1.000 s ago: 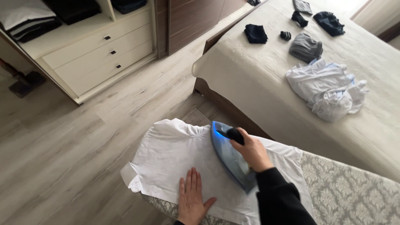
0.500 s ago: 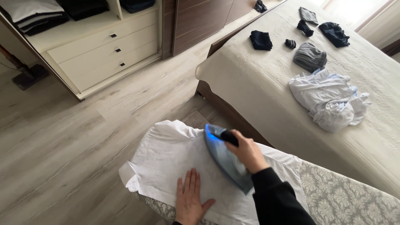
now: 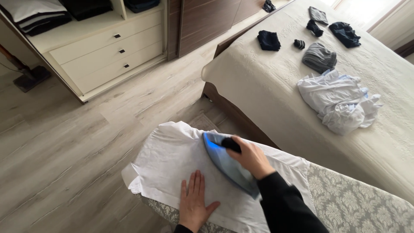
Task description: Ironing a white shirt on an ironing board.
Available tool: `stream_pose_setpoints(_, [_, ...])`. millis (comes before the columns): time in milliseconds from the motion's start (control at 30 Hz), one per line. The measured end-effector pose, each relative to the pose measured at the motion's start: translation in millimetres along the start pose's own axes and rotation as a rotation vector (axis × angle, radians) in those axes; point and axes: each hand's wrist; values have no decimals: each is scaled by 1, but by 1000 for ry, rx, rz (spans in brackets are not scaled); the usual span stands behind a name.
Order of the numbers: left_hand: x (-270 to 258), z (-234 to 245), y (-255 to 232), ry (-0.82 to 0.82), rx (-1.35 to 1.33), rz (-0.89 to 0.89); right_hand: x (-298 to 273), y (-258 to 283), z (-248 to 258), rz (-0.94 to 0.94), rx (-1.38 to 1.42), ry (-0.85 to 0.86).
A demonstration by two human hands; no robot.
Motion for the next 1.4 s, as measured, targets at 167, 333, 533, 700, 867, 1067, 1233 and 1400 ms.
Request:
stream_pose_setpoints(167, [-2, -12, 4, -184, 13, -73, 0, -42, -1, -98, 97, -249])
stream_pose_setpoints(333, [-3, -12, 2, -227, 30, -85, -78, -69, 6, -180, 67, -260])
stream_pose_setpoints(533, [-2, -16, 1, -279, 37, -104, -145, -59, 9, -273, 24, -158])
stream_pose_setpoints(700, [-1, -15, 2, -276, 47, -107, -140, -67, 12, -228, 30, -148])
stream_pose_setpoints(867, [-13, -35, 8, -273, 21, -150, -131, -78, 22, -536, -11, -153])
stream_pose_setpoints(1067, [-2, -39, 15, -388, 7, -97, -176, -193, -23, -304, -29, -480])
stream_pose_setpoints(1233, [-15, -59, 11, -257, 17, -107, -170, -117, 17, -659, 127, -221])
stream_pose_setpoints(1400, [-12, -59, -18, -182, 0, -180, -177, -109, -7, -536, 142, -245])
Point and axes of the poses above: each hand's wrist, its own x-axis towards the middle knuckle, its own z-axis out of the back of the hand, y = z × x, and after that the axes turned 8 degrees about z, right-handed
